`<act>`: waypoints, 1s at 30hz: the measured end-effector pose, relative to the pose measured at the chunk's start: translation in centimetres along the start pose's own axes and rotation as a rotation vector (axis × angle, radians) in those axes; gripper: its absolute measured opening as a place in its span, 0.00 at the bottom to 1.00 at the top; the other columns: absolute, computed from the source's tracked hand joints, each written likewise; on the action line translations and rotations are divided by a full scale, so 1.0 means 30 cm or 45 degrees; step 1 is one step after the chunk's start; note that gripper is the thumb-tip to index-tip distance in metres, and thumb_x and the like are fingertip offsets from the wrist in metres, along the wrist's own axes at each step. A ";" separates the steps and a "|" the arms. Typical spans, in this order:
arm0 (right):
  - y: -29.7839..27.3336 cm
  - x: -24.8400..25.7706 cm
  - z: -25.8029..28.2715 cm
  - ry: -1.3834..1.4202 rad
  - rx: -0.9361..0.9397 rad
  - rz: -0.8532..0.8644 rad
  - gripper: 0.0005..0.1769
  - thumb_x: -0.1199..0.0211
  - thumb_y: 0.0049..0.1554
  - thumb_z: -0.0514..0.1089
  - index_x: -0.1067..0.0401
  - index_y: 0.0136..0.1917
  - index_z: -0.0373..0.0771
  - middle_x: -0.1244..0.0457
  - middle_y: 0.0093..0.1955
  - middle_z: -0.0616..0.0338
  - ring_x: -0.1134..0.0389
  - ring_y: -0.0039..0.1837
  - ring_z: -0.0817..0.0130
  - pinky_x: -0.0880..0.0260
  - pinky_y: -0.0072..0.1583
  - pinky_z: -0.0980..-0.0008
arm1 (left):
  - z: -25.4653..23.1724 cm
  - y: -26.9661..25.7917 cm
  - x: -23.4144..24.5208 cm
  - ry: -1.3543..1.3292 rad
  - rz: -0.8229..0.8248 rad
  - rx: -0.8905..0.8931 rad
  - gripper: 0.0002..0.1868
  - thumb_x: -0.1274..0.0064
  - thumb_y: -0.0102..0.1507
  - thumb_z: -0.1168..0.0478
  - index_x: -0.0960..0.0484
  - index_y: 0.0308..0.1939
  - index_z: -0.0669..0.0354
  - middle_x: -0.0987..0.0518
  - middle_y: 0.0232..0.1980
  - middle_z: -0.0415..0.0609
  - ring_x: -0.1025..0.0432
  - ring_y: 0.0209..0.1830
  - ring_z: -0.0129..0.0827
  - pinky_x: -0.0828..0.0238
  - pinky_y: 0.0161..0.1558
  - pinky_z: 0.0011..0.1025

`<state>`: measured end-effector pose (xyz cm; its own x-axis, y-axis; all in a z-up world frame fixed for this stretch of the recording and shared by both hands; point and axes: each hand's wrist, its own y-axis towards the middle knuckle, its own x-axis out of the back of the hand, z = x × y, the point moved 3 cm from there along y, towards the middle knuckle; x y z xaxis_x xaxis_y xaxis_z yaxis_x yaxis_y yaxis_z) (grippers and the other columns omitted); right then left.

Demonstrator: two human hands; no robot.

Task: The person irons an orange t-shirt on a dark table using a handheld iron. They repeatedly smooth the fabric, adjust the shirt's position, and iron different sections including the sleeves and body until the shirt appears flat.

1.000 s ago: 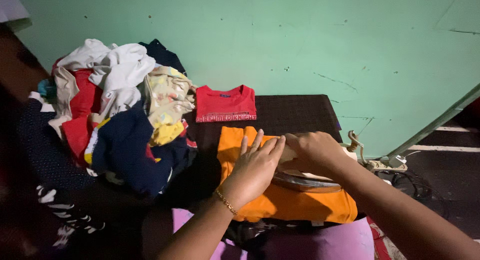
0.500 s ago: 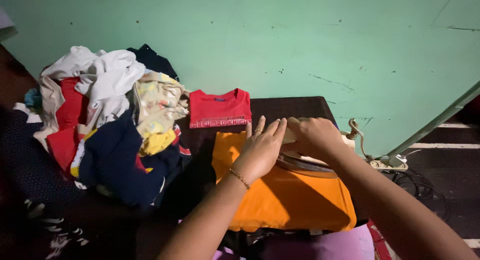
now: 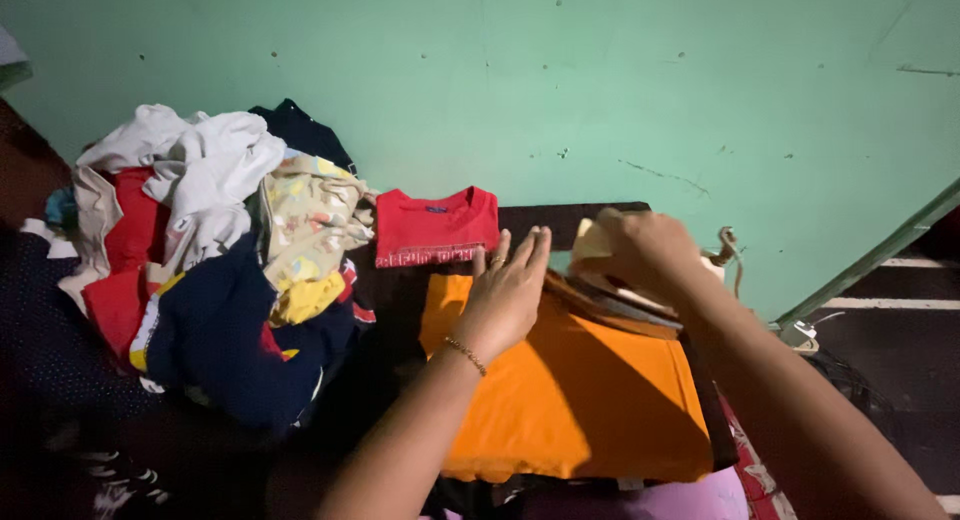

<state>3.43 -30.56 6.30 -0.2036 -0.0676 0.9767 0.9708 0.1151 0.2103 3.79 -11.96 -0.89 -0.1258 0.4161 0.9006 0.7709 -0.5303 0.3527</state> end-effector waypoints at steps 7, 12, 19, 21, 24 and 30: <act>0.107 0.044 -0.152 0.164 -0.336 -0.353 0.30 0.31 0.53 0.67 0.26 0.52 0.39 0.30 0.41 0.45 0.27 0.44 0.50 0.28 0.46 0.54 | 0.041 -0.036 -0.057 0.061 0.116 0.041 0.36 0.53 0.65 0.65 0.46 0.76 0.63 0.45 0.80 0.55 0.54 0.79 0.64 0.60 0.71 0.66; 0.163 -0.026 -0.267 0.864 -0.339 -0.559 0.27 0.32 0.62 0.61 0.29 0.46 0.33 0.36 0.38 0.55 0.37 0.41 0.70 0.35 0.41 0.66 | 0.001 -0.086 -0.116 0.031 0.270 0.051 0.39 0.47 0.65 0.53 0.43 0.75 0.63 0.45 0.80 0.57 0.56 0.80 0.63 0.67 0.75 0.65; 0.206 -0.138 -0.276 1.181 -0.249 -0.981 0.20 0.33 0.63 0.56 0.30 0.47 0.37 0.38 0.39 0.66 0.40 0.41 0.80 0.37 0.43 0.74 | -0.024 -0.147 -0.161 -0.125 0.518 0.118 0.44 0.46 0.64 0.46 0.46 0.76 0.64 0.53 0.81 0.62 0.64 0.82 0.61 0.71 0.74 0.64; 0.227 -0.172 -0.275 1.272 -0.231 -1.055 0.19 0.33 0.65 0.55 0.31 0.48 0.37 0.38 0.39 0.66 0.40 0.41 0.80 0.39 0.42 0.74 | -0.029 -0.160 -0.168 -0.098 0.569 0.136 0.45 0.47 0.65 0.44 0.47 0.77 0.64 0.53 0.81 0.62 0.64 0.82 0.61 0.70 0.74 0.65; 0.238 -0.216 -0.274 1.312 -0.221 -1.167 0.17 0.35 0.66 0.53 0.32 0.49 0.38 0.38 0.39 0.66 0.39 0.41 0.80 0.38 0.43 0.76 | -0.033 -0.165 -0.175 -0.121 0.568 0.132 0.45 0.47 0.66 0.44 0.47 0.76 0.67 0.54 0.82 0.63 0.64 0.82 0.63 0.70 0.74 0.65; 0.236 -0.305 -0.277 1.518 -0.189 -1.245 0.17 0.37 0.68 0.53 0.37 0.53 0.39 0.39 0.44 0.64 0.36 0.43 0.77 0.31 0.45 0.76 | -0.029 -0.176 -0.173 -0.111 0.526 0.136 0.44 0.47 0.64 0.42 0.44 0.75 0.64 0.51 0.81 0.61 0.60 0.82 0.60 0.66 0.74 0.66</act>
<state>13.23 -37.36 -1.49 -0.5990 -0.7870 -0.1480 0.5419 -0.5345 0.6486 -0.17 -11.97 -7.20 0.2566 0.2484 0.9340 0.8062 -0.5881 -0.0651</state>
